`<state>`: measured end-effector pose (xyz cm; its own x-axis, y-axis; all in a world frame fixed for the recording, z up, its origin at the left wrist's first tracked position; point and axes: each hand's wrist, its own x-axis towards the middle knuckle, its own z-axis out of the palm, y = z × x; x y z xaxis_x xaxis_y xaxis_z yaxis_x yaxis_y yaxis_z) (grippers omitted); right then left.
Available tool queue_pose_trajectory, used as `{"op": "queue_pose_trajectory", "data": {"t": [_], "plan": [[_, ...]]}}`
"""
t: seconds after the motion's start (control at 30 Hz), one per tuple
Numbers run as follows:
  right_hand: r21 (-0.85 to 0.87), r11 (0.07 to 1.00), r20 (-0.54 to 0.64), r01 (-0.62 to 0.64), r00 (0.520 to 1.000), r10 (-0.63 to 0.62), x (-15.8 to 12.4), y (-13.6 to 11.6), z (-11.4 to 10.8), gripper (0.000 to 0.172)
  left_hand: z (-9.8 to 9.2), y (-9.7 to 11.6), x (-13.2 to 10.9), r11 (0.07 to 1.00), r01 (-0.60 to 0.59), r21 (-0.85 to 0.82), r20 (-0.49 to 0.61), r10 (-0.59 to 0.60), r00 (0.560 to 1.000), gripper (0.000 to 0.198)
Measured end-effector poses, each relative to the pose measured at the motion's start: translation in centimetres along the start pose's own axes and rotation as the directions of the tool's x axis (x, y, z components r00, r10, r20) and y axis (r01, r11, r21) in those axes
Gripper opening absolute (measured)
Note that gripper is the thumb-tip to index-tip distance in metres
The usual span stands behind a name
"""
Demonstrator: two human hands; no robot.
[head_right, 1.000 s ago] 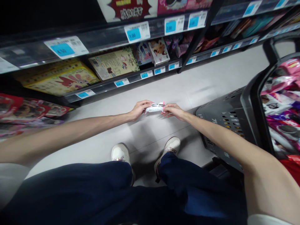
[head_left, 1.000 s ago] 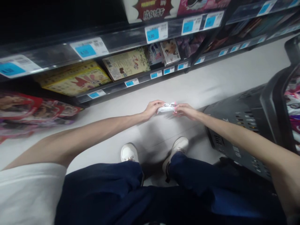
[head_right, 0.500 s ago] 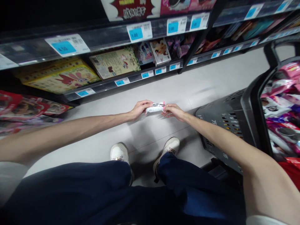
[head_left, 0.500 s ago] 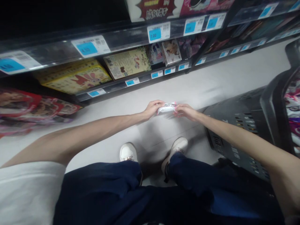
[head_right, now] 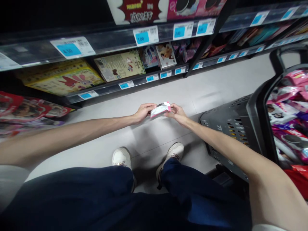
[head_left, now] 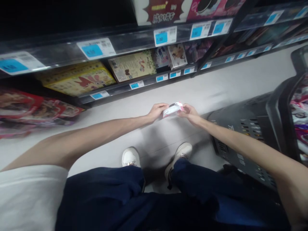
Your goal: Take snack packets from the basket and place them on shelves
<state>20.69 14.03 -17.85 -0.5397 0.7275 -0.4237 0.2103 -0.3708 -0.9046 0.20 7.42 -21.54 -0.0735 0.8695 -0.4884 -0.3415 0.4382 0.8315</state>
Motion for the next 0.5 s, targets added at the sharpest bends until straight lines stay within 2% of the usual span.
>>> {"op": "queue_pose_trajectory", "data": {"t": [0.1,0.27,0.37,0.5], "plan": [[0.032,0.999,-0.02,0.011,1.0,-0.01,-0.1,-0.2,1.1,0.054,0.0,-0.2,-0.1,0.997,0.05,-0.066,0.034,-0.047,0.998,0.025],[0.105,0.993,-0.02,0.047,0.999,-0.045,0.2,-0.7,2.7,0.064,-0.1,-0.5,-0.7,0.992,0.113,-0.056,0.193,-0.1,0.976,0.032],[0.026,0.997,-0.066,0.074,0.995,-0.072,0.9,-1.0,3.0,0.068,-0.1,-0.5,-0.9,0.992,0.127,-0.008,0.203,-0.123,0.971,0.037],[-0.149,0.983,-0.102,0.107,0.987,-0.123,1.7,-1.3,2.8,0.07,0.3,-0.3,-1.3,0.995,0.065,0.07,0.242,-0.08,0.967,0.043]]}}
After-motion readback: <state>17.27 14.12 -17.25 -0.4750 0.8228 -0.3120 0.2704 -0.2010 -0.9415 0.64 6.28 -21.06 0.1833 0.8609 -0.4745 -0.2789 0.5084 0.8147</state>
